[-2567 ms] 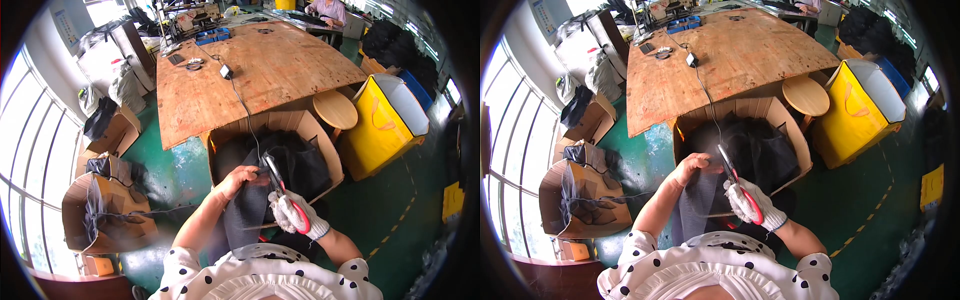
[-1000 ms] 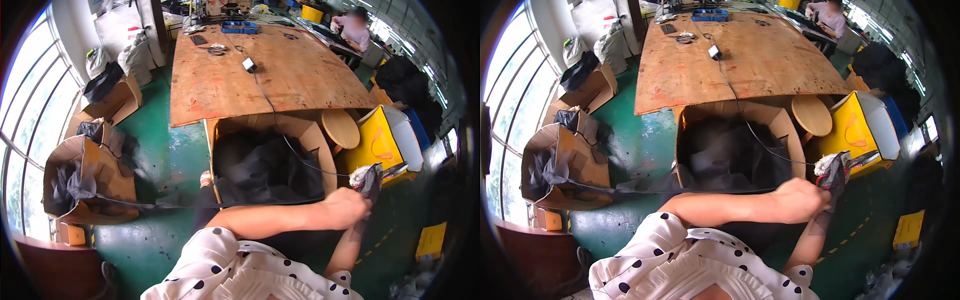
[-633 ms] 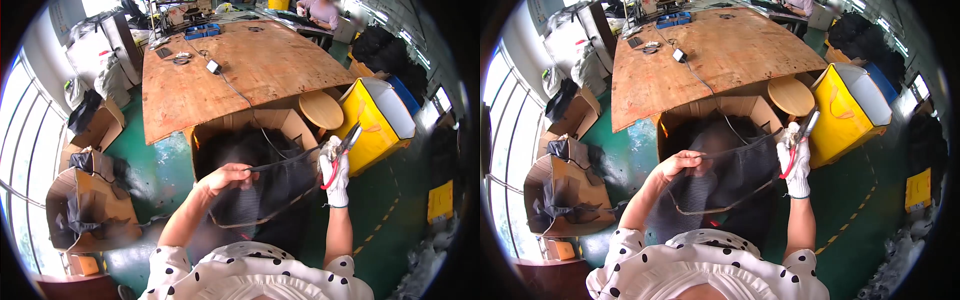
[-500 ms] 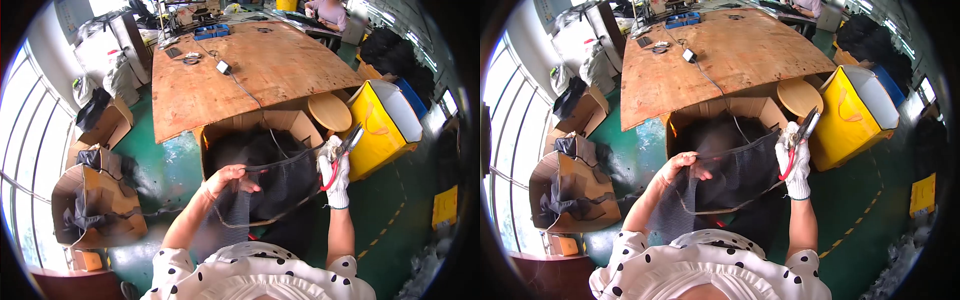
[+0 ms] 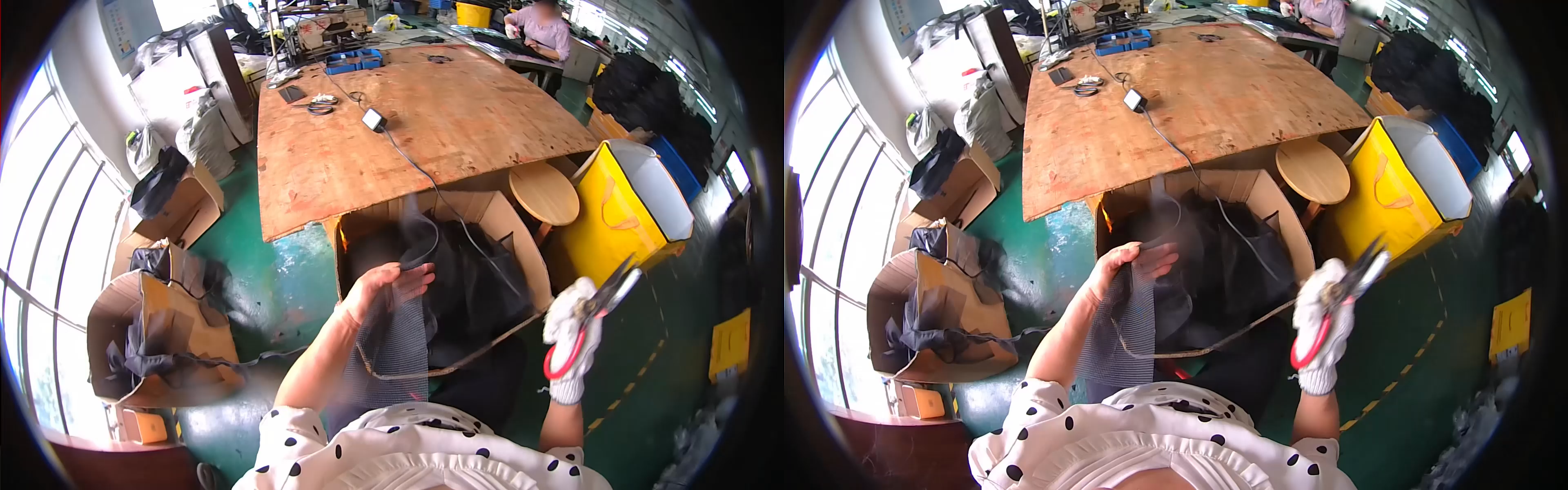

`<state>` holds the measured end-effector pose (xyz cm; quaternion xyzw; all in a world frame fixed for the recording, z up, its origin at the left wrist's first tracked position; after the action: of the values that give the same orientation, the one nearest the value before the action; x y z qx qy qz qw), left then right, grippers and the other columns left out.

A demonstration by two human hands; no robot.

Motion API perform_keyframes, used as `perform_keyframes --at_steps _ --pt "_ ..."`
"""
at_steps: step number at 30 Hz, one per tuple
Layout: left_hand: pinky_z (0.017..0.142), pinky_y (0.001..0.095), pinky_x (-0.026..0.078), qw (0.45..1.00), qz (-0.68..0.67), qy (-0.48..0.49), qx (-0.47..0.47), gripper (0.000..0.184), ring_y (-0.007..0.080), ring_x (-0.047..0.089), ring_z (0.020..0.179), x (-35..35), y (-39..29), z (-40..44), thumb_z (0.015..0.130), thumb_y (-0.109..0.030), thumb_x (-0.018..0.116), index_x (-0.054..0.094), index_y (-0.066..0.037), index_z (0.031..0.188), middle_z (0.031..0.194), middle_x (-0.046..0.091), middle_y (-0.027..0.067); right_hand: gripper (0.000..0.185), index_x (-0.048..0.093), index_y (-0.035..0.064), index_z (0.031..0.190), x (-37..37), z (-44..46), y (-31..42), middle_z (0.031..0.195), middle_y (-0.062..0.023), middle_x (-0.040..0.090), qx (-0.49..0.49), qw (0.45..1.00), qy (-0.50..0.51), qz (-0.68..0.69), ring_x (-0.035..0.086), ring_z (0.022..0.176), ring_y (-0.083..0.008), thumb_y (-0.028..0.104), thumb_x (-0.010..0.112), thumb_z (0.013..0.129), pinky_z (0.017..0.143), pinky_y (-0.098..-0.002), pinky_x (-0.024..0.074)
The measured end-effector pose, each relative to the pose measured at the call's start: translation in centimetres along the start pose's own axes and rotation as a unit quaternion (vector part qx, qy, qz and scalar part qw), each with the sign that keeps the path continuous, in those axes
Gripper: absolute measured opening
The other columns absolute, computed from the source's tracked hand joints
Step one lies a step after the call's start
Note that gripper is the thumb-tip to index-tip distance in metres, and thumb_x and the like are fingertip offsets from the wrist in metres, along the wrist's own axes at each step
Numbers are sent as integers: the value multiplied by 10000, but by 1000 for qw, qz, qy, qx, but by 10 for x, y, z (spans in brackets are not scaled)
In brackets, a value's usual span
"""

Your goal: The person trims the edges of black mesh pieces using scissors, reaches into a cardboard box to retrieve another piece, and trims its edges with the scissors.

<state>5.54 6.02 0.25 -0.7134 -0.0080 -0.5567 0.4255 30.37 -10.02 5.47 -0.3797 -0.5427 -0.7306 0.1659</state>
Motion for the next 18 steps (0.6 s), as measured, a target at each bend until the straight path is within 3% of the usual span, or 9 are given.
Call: perform_keyframes --at_steps 1,3,5,6,7,9,10,12,18 --pt "1072 464 289 1000 0 1 -5 364 387 351 1284 0 3 1 819 -198 602 511 66 1053 1371 356 269 163 476 100 919 9 -7 -15 712 22 432 105 981 -3 164 431 587 -68 263 479 928 493 -210 348" --pt "1067 464 295 999 -2 45 -7 357 389 364 1276 5 7 4 813 -187 611 516 63 1050 1362 370 270 160 460 98 875 51 -30 -46 695 16 416 302 876 -107 361 433 576 -73 243 450 944 474 -202 342" --pt "1065 462 300 999 3 38 -16 351 389 374 1270 13 7 2 808 -184 620 519 60 1040 1353 381 272 144 479 94 910 59 -45 -85 695 3 433 424 810 -103 393 457 564 -85 231 458 948 450 -190 370" --pt "1062 461 305 999 7 29 -19 345 389 384 1263 16 6 1 804 -181 628 521 57 1030 1343 393 275 156 485 87 933 57 -52 -93 693 -1 445 474 831 -122 265 461 545 -93 242 470 949 432 -200 402" --pt "1062 461 305 999 10 30 -18 345 389 384 1263 18 5 1 804 -181 628 521 57 1030 1343 393 275 204 484 77 949 49 -51 -107 705 -4 455 474 870 -18 130 453 520 -93 280 476 948 408 -220 416" --pt "1058 455 314 999 18 3 -30 337 389 400 1251 16 6 -1 803 -174 637 523 68 1008 1323 414 282 330 471 154 987 45 -61 -125 698 33 505 531 842 5 95 493 542 -76 477 428 930 434 -216 412" --pt "1058 455 314 999 19 2 -29 337 389 400 1251 16 6 -2 803 -174 637 523 68 1008 1323 414 282 355 467 164 976 50 -59 -119 692 35 501 502 857 104 -53 471 529 -61 512 432 916 411 -194 369" --pt "1035 455 350 1000 21 9 -10 460 380 486 1168 18 5 -3 798 -211 660 507 83 1117 1284 460 270 352 464 165 975 44 -61 -127 682 38 491 516 850 102 -33 460 521 -60 511 432 916 401 -192 364" --pt "1009 465 381 996 64 -12 -54 479 396 508 1135 8 15 -3 795 -196 663 488 90 1137 1261 464 290 369 459 169 988 48 -55 -125 678 40 462 504 856 81 -74 445 507 -62 501 551 857 384 -181 365"
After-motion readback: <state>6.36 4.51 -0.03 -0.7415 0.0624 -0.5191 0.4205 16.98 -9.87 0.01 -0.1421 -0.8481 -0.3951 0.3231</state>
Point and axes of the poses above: each hand's wrist, its own z-axis towards the middle knuckle, its own x-axis out of the palm, y = z × x, the point moved 7 cm from there along z, towards the middle knuckle
